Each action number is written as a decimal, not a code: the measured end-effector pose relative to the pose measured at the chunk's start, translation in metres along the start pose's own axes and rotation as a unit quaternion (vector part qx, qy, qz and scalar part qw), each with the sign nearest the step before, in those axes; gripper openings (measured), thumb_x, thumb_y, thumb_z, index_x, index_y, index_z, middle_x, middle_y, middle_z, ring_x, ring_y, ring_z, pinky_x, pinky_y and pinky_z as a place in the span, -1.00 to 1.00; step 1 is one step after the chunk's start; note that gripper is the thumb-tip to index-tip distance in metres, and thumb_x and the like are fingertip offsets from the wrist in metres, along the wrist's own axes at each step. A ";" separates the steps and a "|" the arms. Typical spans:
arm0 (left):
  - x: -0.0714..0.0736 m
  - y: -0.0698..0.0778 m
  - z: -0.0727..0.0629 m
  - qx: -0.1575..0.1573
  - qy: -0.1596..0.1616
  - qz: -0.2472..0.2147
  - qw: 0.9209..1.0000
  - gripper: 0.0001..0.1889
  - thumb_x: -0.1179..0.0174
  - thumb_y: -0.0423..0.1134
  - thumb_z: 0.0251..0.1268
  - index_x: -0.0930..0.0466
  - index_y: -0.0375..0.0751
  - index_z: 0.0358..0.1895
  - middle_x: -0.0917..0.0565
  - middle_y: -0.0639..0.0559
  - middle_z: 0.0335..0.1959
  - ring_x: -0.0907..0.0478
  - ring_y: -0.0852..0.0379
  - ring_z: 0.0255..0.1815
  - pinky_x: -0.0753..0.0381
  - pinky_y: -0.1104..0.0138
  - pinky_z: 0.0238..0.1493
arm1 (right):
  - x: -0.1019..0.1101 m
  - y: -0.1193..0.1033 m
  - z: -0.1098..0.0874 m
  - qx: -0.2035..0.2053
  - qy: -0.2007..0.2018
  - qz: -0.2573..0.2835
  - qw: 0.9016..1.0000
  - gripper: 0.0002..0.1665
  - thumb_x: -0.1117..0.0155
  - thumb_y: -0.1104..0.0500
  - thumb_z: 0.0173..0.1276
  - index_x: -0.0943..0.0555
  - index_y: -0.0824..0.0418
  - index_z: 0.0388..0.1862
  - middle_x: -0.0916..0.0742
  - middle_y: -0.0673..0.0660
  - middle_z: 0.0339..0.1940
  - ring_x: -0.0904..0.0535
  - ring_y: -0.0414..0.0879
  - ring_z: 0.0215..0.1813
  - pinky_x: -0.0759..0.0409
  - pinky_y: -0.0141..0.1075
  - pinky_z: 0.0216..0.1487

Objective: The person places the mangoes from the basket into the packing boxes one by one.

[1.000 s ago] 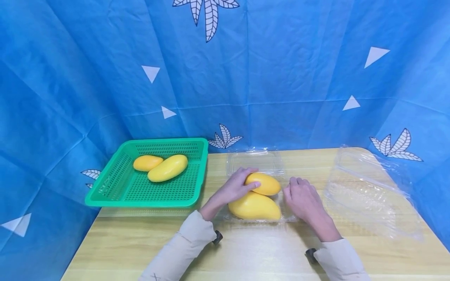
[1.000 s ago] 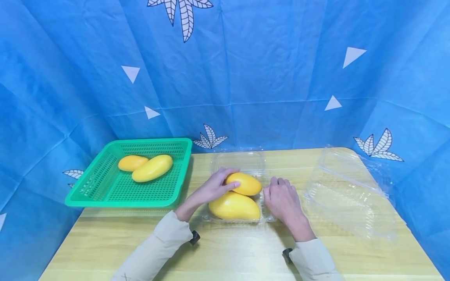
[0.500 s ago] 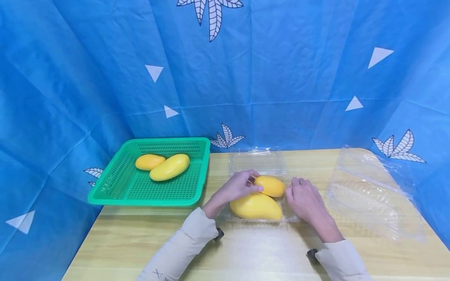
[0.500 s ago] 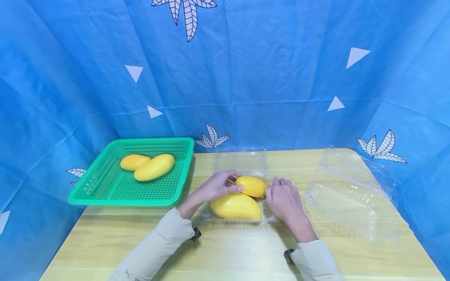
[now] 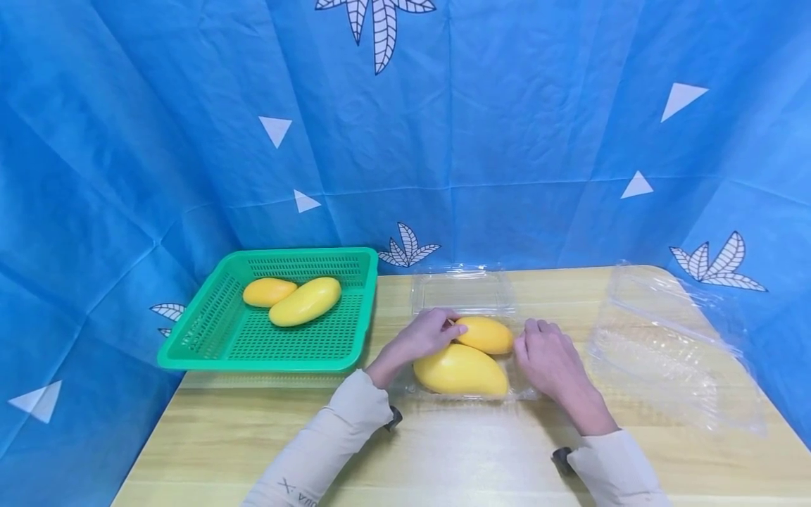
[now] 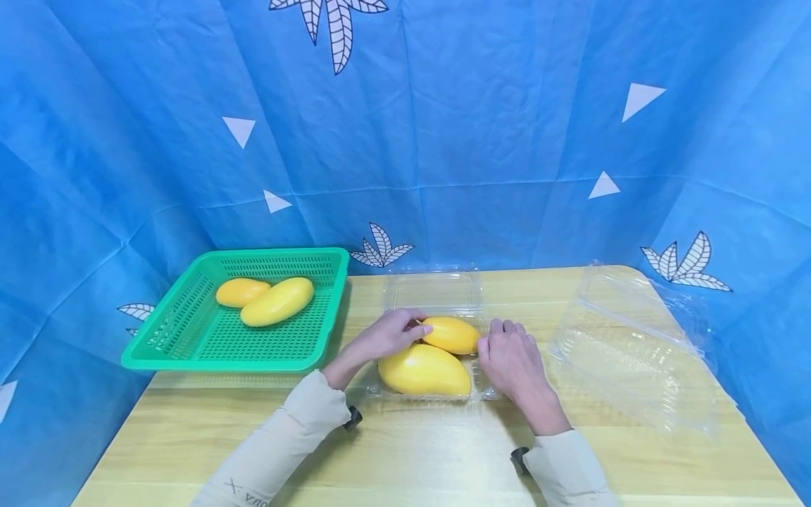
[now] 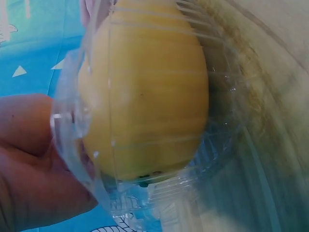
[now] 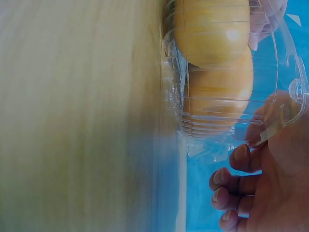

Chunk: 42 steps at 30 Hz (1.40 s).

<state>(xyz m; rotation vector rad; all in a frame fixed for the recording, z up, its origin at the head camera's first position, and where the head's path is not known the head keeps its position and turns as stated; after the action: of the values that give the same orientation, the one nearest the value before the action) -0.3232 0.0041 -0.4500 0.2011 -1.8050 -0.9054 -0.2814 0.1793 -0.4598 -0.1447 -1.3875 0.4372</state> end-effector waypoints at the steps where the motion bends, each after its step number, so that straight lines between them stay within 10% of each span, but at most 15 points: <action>1: 0.000 -0.001 0.000 0.003 -0.002 -0.004 1.000 -0.58 -0.13 -0.10 0.59 -0.57 -0.33 0.28 -0.73 -0.11 -0.02 -0.66 0.05 -0.04 -0.67 0.28 0.00 | 0.000 0.000 0.000 0.000 0.000 0.000 1.000 -0.74 0.08 0.18 0.56 -0.38 0.19 -0.40 -0.44 0.11 -0.47 -0.37 0.06 -0.37 -0.42 -0.12 -0.35; 22: 0.010 -0.010 -0.004 0.011 0.017 -0.026 0.999 -0.67 -0.16 -0.15 0.56 -0.65 -0.33 0.14 -0.73 -0.07 -0.10 -0.64 0.06 -0.08 -0.67 0.26 -0.02 | 0.001 0.000 0.000 -0.002 0.006 0.000 1.000 -0.74 0.05 0.19 0.55 -0.37 0.21 -0.41 -0.43 0.12 -0.49 -0.36 0.06 -0.39 -0.41 -0.13 -0.37; 29: 0.038 -0.013 -0.016 -0.023 0.093 -0.073 0.993 -0.75 -0.15 -0.28 0.54 -0.65 -0.33 0.12 -0.71 -0.09 -0.08 -0.63 0.03 -0.05 -0.67 0.24 0.02 | 0.000 0.001 0.000 0.000 0.002 0.000 1.000 -0.74 0.05 0.19 0.54 -0.36 0.20 -0.42 -0.42 0.11 -0.49 -0.35 0.05 -0.39 -0.39 -0.15 -0.39; 42: 0.071 -0.036 -0.027 -0.044 0.265 -0.104 0.958 -0.70 -0.13 -0.41 0.49 -0.61 -0.35 0.20 -0.62 -0.23 0.14 -0.53 -0.19 0.17 -0.62 -0.03 0.12 | 0.001 0.000 0.000 0.002 0.000 -0.001 1.000 -0.73 0.05 0.20 0.54 -0.35 0.19 -0.44 -0.41 0.11 -0.50 -0.33 0.04 -0.41 -0.37 -0.17 -0.40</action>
<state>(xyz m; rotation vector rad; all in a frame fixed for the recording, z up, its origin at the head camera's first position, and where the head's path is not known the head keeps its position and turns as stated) -0.3405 -0.0713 -0.4177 0.5337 -1.2574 -0.9657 -0.2812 0.1792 -0.4591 -0.1408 -1.3865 0.4384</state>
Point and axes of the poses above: each hand's wrist, its own z-axis towards the middle knuckle, its own x-axis out of the back of the hand, y = z × x, the point moved 10 cm from there along z, towards the middle knuckle
